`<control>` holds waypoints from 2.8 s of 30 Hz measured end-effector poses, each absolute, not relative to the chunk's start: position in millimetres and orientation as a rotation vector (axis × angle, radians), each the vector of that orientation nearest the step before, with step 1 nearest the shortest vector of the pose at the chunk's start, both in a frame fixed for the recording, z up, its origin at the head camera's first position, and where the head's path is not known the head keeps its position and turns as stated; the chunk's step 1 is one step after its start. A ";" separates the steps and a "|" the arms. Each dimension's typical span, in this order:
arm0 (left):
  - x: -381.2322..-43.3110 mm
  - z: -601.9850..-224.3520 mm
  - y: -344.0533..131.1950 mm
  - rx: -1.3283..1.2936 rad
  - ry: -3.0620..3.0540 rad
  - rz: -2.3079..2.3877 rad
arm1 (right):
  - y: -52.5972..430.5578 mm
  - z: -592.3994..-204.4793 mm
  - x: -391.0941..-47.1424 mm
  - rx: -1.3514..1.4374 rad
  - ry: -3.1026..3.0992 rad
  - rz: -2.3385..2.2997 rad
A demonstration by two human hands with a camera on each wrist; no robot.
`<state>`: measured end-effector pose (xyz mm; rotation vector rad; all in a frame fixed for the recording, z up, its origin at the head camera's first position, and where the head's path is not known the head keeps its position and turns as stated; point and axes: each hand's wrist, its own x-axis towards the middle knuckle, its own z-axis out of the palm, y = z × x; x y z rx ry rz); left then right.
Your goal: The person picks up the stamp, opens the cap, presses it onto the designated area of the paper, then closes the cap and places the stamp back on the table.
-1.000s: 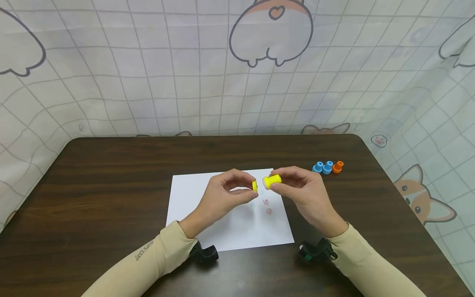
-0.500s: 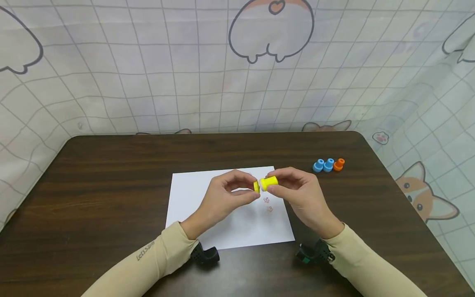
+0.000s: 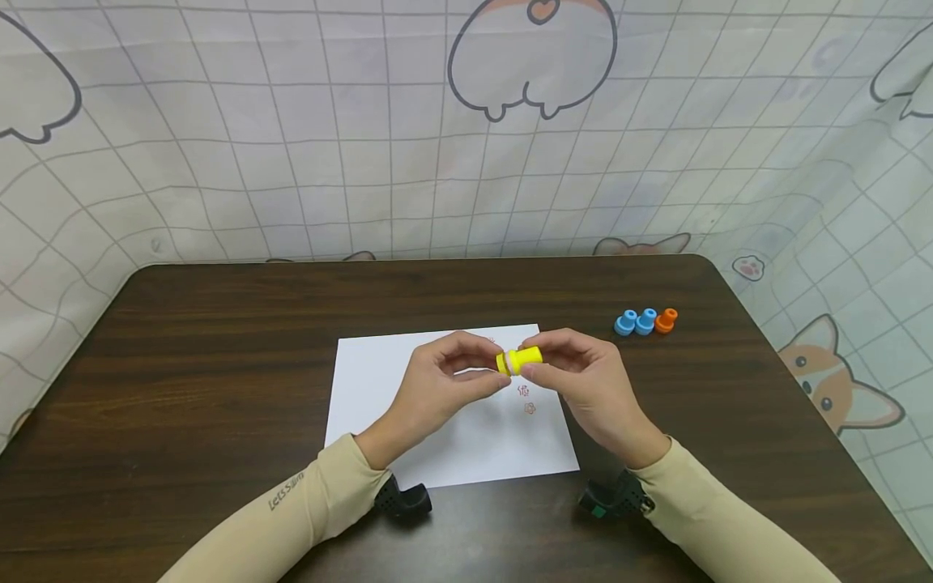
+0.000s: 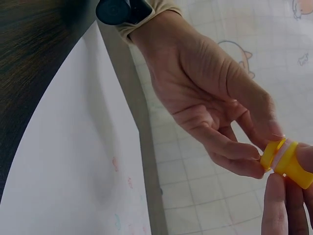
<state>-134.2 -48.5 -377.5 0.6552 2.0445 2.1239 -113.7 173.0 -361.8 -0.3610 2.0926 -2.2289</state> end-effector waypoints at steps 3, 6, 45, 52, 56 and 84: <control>-133.9 -377.3 -48.5 0.646 2.037 2.125 | 172.3 -362.1 -113.4 -0.354 2.103 -2.216; -133.3 -377.2 -48.3 0.640 2.031 2.122 | 171.7 -362.3 -113.0 -0.342 2.118 -2.207; -132.7 -378.4 -47.2 0.656 1.963 2.159 | 168.2 -366.0 -112.4 -0.343 2.284 -2.120; -133.9 -377.1 -47.8 0.684 2.008 2.116 | 169.4 -364.2 -112.6 -0.342 2.310 -2.106; -134.9 -374.8 -51.3 0.722 2.046 2.088 | 172.1 -362.4 -113.6 -0.345 2.336 -2.107; -144.3 -354.9 -136.0 0.912 3.013 1.293 | 232.6 -357.5 -122.8 -0.242 2.523 -2.054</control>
